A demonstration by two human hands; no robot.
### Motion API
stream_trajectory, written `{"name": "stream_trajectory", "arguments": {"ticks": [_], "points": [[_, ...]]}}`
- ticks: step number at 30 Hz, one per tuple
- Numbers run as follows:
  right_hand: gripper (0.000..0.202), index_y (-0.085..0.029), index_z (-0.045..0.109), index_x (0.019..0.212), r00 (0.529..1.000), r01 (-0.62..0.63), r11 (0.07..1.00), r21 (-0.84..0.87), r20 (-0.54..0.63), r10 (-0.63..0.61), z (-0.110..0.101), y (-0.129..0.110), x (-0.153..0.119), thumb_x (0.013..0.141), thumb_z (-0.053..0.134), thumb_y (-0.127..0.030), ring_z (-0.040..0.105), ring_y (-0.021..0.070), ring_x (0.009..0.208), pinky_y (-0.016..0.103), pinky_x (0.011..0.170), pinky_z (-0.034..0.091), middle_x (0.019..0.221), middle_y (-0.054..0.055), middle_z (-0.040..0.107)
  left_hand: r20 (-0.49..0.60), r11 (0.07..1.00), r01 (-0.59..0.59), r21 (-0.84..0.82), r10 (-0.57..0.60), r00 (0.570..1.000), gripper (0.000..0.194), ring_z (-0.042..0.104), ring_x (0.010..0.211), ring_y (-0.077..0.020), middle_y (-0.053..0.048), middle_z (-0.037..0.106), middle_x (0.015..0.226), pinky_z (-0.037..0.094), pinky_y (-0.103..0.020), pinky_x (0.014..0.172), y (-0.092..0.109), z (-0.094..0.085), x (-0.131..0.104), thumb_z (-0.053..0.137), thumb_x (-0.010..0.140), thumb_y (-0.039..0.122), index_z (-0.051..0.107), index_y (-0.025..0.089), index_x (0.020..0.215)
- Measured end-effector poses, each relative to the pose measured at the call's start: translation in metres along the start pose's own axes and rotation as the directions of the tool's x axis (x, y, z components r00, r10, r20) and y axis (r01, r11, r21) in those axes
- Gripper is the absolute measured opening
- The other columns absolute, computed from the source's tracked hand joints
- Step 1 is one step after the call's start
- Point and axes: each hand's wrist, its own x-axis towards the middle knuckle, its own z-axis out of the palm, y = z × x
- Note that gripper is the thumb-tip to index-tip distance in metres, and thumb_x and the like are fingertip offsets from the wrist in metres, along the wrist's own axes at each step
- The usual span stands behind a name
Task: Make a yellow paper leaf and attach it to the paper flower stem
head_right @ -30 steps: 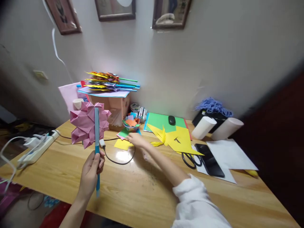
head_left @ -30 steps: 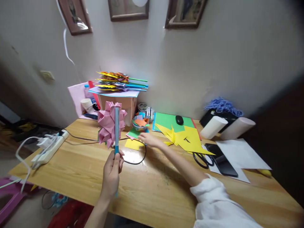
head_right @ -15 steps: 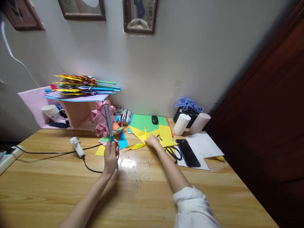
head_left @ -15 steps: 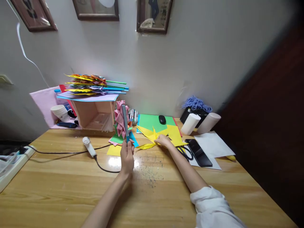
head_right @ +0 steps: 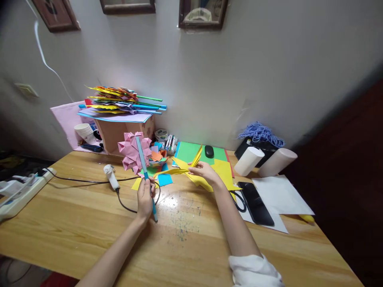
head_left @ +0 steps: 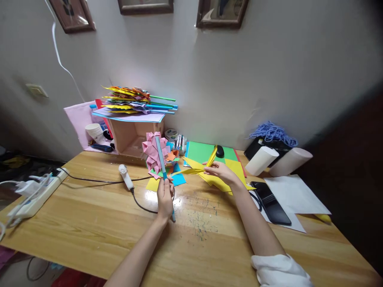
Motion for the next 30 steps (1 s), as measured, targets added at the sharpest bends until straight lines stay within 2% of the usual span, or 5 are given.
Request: {"name": "stream_trajectory", "arguments": {"ticks": [3, 7, 15, 22, 30], "points": [[0.038, -0.011, 0.064, 0.092, 1.000, 0.013, 0.999, 0.031, 0.010, -0.013, 0.000, -0.009, -0.005, 0.064, 0.072, -0.036, 0.066, 0.0188, 0.080, 0.033, 0.081, 0.053, 0.085, 0.010, 0.069, -0.068, 0.999, -0.014, -0.040, 0.011, 0.998, 0.030, 0.028, 0.044, -0.0069, 0.006, 0.030, 0.056, 0.022, -0.018, 0.042, 0.003, 0.002, -0.002, 0.040, 0.084, 0.050, 0.044, 0.021, 0.083], [0.037, -0.012, 0.065, 0.090, 0.994, 0.080, 0.997, 0.018, -0.079, -0.078, 0.006, -0.025, -0.016, 0.063, 0.073, -0.036, 0.066, 0.0209, 0.083, 0.035, 0.080, 0.053, 0.087, 0.010, 0.069, -0.142, 0.995, -0.048, -0.087, 0.036, 0.989, 0.027, 0.027, 0.044, -0.0065, 0.006, 0.031, 0.057, 0.022, -0.018, 0.041, 0.004, 0.004, -0.007, 0.038, 0.086, 0.049, 0.042, 0.022, 0.082], [0.030, -0.015, 0.067, 0.080, 0.939, 0.283, 0.956, -0.072, -0.181, -0.291, 0.065, -0.038, -0.042, 0.063, 0.072, -0.039, 0.066, 0.0207, 0.075, 0.033, 0.071, 0.054, 0.082, 0.008, 0.070, -0.055, 1.000, -0.007, -0.006, 0.006, 0.998, 0.026, 0.030, 0.048, -0.0077, 0.005, 0.033, 0.059, 0.025, -0.018, 0.045, -0.010, 0.010, -0.022, 0.035, 0.088, 0.046, 0.042, 0.022, 0.085], [0.030, -0.016, 0.066, 0.080, 0.895, 0.431, 0.897, -0.096, -0.083, -0.439, 0.105, -0.028, -0.056, 0.069, 0.066, -0.044, 0.060, 0.0159, 0.060, 0.027, 0.050, 0.053, 0.075, 0.005, 0.065, 0.021, 0.999, 0.001, 0.052, -0.002, 1.000, 0.029, 0.033, 0.049, -0.0086, 0.004, 0.038, 0.062, 0.028, -0.020, 0.046, -0.011, 0.014, -0.030, 0.035, 0.086, 0.050, 0.043, 0.022, 0.086], [0.017, -0.017, 0.067, 0.078, 0.819, 0.501, 0.865, -0.027, -0.309, -0.484, 0.112, -0.030, -0.062, 0.070, 0.068, -0.031, 0.064, 0.0198, 0.077, 0.034, 0.074, 0.054, 0.083, 0.006, 0.068, 0.016, 0.977, -0.115, 0.177, 0.114, 0.993, 0.022, 0.042, 0.052, -0.0093, 0.004, 0.045, 0.062, 0.033, -0.020, 0.051, -0.006, 0.010, -0.028, 0.036, 0.089, 0.041, 0.045, 0.021, 0.091]]}}
